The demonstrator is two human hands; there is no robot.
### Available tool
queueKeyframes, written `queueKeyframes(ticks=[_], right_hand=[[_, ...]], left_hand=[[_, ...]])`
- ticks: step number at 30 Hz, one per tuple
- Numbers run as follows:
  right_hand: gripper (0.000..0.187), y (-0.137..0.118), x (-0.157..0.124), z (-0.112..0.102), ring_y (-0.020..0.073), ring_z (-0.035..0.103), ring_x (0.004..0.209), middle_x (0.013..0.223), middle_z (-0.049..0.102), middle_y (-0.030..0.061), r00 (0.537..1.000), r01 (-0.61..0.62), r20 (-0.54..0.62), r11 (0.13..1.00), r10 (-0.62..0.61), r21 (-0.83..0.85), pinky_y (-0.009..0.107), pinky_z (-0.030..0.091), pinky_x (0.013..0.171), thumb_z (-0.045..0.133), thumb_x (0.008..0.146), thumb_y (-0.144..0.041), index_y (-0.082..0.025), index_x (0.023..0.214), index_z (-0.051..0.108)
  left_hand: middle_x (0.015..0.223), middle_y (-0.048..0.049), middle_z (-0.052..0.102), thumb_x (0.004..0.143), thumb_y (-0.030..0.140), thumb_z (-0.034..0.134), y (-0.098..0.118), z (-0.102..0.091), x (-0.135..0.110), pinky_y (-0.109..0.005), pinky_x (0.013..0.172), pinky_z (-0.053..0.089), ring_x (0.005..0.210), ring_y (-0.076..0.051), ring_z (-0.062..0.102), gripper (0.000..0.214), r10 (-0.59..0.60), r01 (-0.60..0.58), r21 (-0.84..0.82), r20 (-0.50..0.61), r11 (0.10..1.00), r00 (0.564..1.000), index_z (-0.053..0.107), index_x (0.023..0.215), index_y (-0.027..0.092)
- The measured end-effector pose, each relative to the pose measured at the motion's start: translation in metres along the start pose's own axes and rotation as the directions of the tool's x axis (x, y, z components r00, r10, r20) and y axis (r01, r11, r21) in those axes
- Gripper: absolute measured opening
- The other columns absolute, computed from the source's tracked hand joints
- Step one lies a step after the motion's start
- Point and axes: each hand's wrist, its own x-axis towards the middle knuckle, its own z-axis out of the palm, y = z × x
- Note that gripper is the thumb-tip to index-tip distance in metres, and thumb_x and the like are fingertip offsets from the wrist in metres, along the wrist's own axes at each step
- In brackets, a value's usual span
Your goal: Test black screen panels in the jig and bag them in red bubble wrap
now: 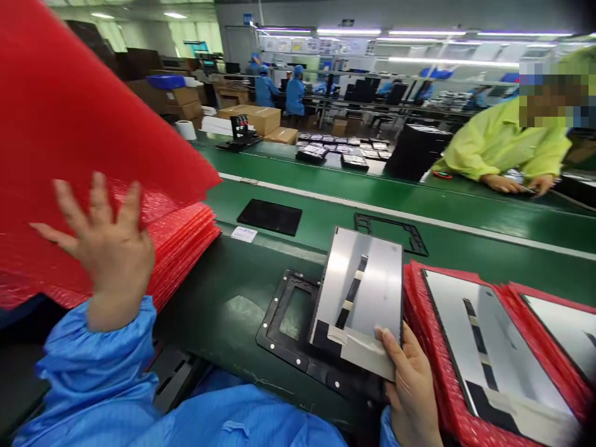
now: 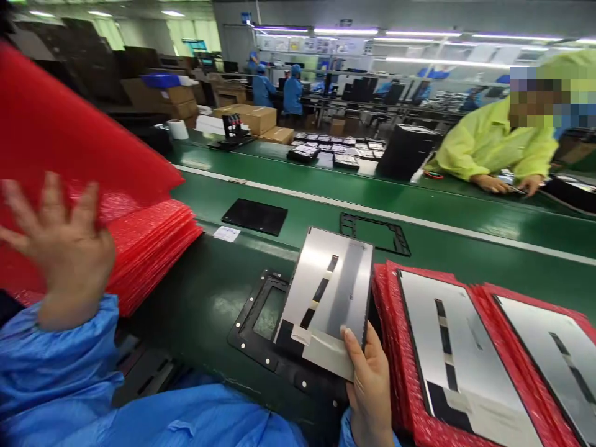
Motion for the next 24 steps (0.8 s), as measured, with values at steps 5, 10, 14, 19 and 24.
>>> queueKeyframes(ticks=[5, 10, 14, 19, 24], right_hand=[[0.064, -0.003, -0.006, -0.009, 0.0268, 0.073, 0.087, 0.112, 0.075, 0.0041, 0.999, -0.042, 0.005, 0.993, 0.043, -0.113, 0.035, 0.061, 0.070, 0.070, 0.083, -0.047, -0.030, 0.142, 0.051], [0.076, -0.001, -0.004, -0.012, 0.0250, 0.072, 0.089, 0.122, 0.071, 0.0050, 0.994, -0.096, -0.056, 0.995, 0.094, -0.024, 0.033, 0.060, 0.068, 0.075, 0.078, -0.045, -0.029, 0.146, 0.045], [0.079, 0.000, -0.006, -0.002, 0.0185, 0.072, 0.085, 0.128, 0.068, 0.0042, 0.978, -0.204, 0.080, 0.969, 0.194, 0.142, 0.027, 0.057, 0.068, 0.080, 0.075, -0.035, -0.032, 0.145, 0.045], [0.063, 0.019, -0.019, 0.013, 0.0198, 0.072, 0.088, 0.124, 0.069, 0.0124, 0.809, -0.479, 0.509, 0.833, 0.295, 0.279, 0.029, 0.056, 0.075, 0.078, 0.075, -0.032, -0.019, 0.133, 0.059], [0.065, 0.029, -0.015, 0.016, 0.0230, 0.072, 0.097, 0.129, 0.065, 0.0176, 0.616, -0.648, 0.728, 0.719, 0.300, 0.251, 0.026, 0.056, 0.068, 0.067, 0.079, -0.054, -0.017, 0.132, 0.059]], left_hand=[[0.158, -0.0097, 0.035, 0.093, 0.036, 0.055, -0.034, -0.001, 0.014, -0.073, 0.102, -0.016, 0.148, -0.042, 0.007, 0.045, 0.308, -0.114, 0.698, -0.158, 0.707, 0.938, 0.053, 0.134, 0.017], [0.158, -0.0224, 0.030, 0.090, 0.046, 0.058, -0.046, 0.015, 0.008, -0.079, 0.105, -0.002, 0.146, -0.048, 0.012, 0.071, 0.399, -0.173, 0.815, -0.076, 0.553, 0.914, 0.037, 0.146, 0.009], [0.146, -0.0194, 0.050, 0.089, 0.046, 0.060, -0.042, 0.066, -0.005, -0.056, 0.114, 0.030, 0.138, -0.034, 0.042, 0.068, 0.404, -0.465, 0.517, 0.235, 0.718, 0.884, 0.040, 0.147, 0.014], [0.160, -0.0074, 0.033, 0.076, 0.041, 0.076, -0.044, 0.129, -0.006, -0.047, 0.112, 0.037, 0.145, -0.029, 0.032, 0.102, 0.299, -0.236, -0.197, 0.768, 0.952, 0.566, 0.011, 0.155, 0.042], [0.126, -0.0113, 0.068, 0.075, 0.043, 0.076, -0.037, 0.161, 0.003, -0.040, 0.084, 0.056, 0.109, -0.032, 0.067, 0.056, 0.215, 0.035, -0.242, 0.914, 0.970, 0.344, 0.065, 0.128, 0.030]])
